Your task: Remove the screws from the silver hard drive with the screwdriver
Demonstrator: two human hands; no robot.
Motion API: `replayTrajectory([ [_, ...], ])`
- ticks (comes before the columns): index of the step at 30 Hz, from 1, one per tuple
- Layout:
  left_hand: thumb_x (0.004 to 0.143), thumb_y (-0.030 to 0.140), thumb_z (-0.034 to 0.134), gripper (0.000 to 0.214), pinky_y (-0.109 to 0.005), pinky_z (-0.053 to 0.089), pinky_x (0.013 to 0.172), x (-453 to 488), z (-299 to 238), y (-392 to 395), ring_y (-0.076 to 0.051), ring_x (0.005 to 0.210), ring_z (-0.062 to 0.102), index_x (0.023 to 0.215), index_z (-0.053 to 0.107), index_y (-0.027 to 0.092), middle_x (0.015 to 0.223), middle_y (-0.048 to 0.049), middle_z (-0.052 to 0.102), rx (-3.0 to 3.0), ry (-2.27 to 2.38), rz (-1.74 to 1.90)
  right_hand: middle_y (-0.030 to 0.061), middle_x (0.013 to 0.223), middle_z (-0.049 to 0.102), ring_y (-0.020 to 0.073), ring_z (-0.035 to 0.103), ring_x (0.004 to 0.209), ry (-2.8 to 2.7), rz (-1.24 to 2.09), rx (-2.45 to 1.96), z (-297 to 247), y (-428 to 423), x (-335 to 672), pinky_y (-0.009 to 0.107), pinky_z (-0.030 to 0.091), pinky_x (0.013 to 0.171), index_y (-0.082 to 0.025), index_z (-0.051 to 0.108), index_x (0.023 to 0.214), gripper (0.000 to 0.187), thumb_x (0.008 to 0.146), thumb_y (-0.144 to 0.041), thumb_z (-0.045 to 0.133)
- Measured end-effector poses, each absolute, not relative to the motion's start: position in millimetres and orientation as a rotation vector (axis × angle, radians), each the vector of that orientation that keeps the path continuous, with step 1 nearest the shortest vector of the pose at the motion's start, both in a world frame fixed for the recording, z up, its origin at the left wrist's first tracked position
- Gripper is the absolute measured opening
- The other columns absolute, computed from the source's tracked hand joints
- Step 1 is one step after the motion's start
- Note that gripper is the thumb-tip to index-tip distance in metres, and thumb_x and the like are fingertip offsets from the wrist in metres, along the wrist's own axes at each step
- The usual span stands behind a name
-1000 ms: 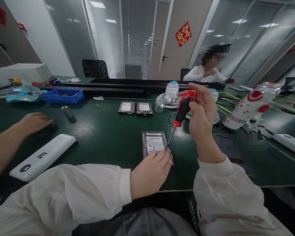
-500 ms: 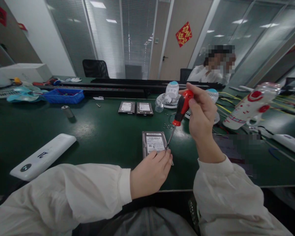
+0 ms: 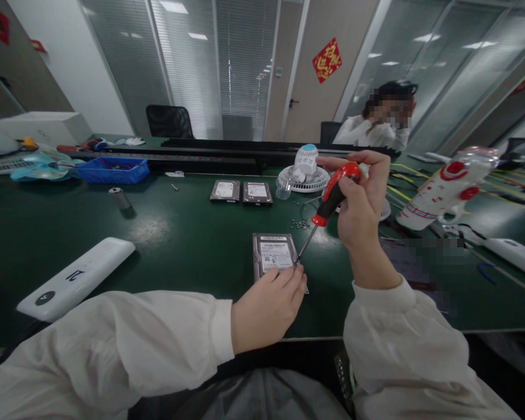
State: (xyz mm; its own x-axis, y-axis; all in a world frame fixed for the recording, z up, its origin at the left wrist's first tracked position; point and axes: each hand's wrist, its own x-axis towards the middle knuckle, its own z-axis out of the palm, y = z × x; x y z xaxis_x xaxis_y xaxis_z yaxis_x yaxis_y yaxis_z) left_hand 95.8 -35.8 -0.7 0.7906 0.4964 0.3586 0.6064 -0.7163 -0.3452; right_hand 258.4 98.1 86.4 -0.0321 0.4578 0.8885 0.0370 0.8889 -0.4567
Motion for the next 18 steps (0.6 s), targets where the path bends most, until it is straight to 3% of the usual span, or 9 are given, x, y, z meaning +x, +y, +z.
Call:
replayTrajectory([
  [2, 0.098, 0.022, 0.038, 0.051, -0.039, 0.041, 0.096, 95.8, -0.6, -35.7, -0.031, 0.127, 0.052, 0.141, 0.048, -0.004, 0.145, -0.0239, 0.052, -2.532, -0.823, -0.328, 0.0011, 0.107, 0.073, 0.0200, 0.069, 0.089, -1.591, 0.352, -0.394, 85.5, 98.8, 258.2, 0.042, 0.058, 0.080, -0.030, 0.044, 0.110, 0.025, 0.091, -0.044, 0.052],
  [4, 0.098, 0.022, 0.038, 0.050, -0.039, 0.041, 0.096, 95.9, -0.4, -35.6, -0.031, 0.128, 0.051, 0.141, 0.048, -0.003, 0.146, -0.0238, 0.051, -2.525, -0.825, -0.321, 0.0018, 0.106, 0.071, 0.0201, 0.068, 0.092, -1.612, 0.298, -0.403, 86.5, 98.7, 257.7, 0.043, 0.057, 0.084, -0.030, 0.046, 0.108, 0.026, 0.091, -0.047, 0.055],
  [7, 0.098, 0.023, 0.038, 0.051, -0.039, 0.041, 0.096, 96.1, -0.3, -35.4, -0.031, 0.129, 0.051, 0.141, 0.048, -0.003, 0.146, -0.0240, 0.051, -2.514, -0.826, -0.313, 0.0030, 0.105, 0.065, 0.0206, 0.064, 0.096, -1.604, 0.135, -0.431, 89.6, 98.6, 257.5, 0.043, 0.054, 0.090, -0.029, 0.054, 0.104, 0.035, 0.081, -0.049, 0.071],
  [10, 0.099, 0.023, 0.038, 0.051, -0.039, 0.041, 0.096, 96.1, -0.4, -35.3, -0.031, 0.129, 0.051, 0.141, 0.048, -0.003, 0.146, -0.0238, 0.052, -2.515, -0.826, -0.322, 0.0022, 0.098, 0.061, 0.0187, 0.062, 0.087, -1.588, 0.059, -0.454, 90.7, 99.4, 258.3, 0.040, 0.055, 0.083, -0.029, 0.060, 0.105, 0.040, 0.075, -0.048, 0.078],
  [18, 0.098, 0.021, 0.039, 0.050, -0.038, 0.042, 0.095, 96.0, 0.0, -35.3, -0.031, 0.127, 0.052, 0.140, 0.049, -0.004, 0.145, -0.0236, 0.052, -2.536, -0.826, -0.348, 0.0027, 0.110, 0.067, 0.0220, 0.069, 0.101, -1.647, 0.304, -0.400, 84.9, 97.3, 256.2, 0.042, 0.057, 0.088, -0.036, 0.059, 0.125, 0.033, 0.095, -0.045, 0.052],
])
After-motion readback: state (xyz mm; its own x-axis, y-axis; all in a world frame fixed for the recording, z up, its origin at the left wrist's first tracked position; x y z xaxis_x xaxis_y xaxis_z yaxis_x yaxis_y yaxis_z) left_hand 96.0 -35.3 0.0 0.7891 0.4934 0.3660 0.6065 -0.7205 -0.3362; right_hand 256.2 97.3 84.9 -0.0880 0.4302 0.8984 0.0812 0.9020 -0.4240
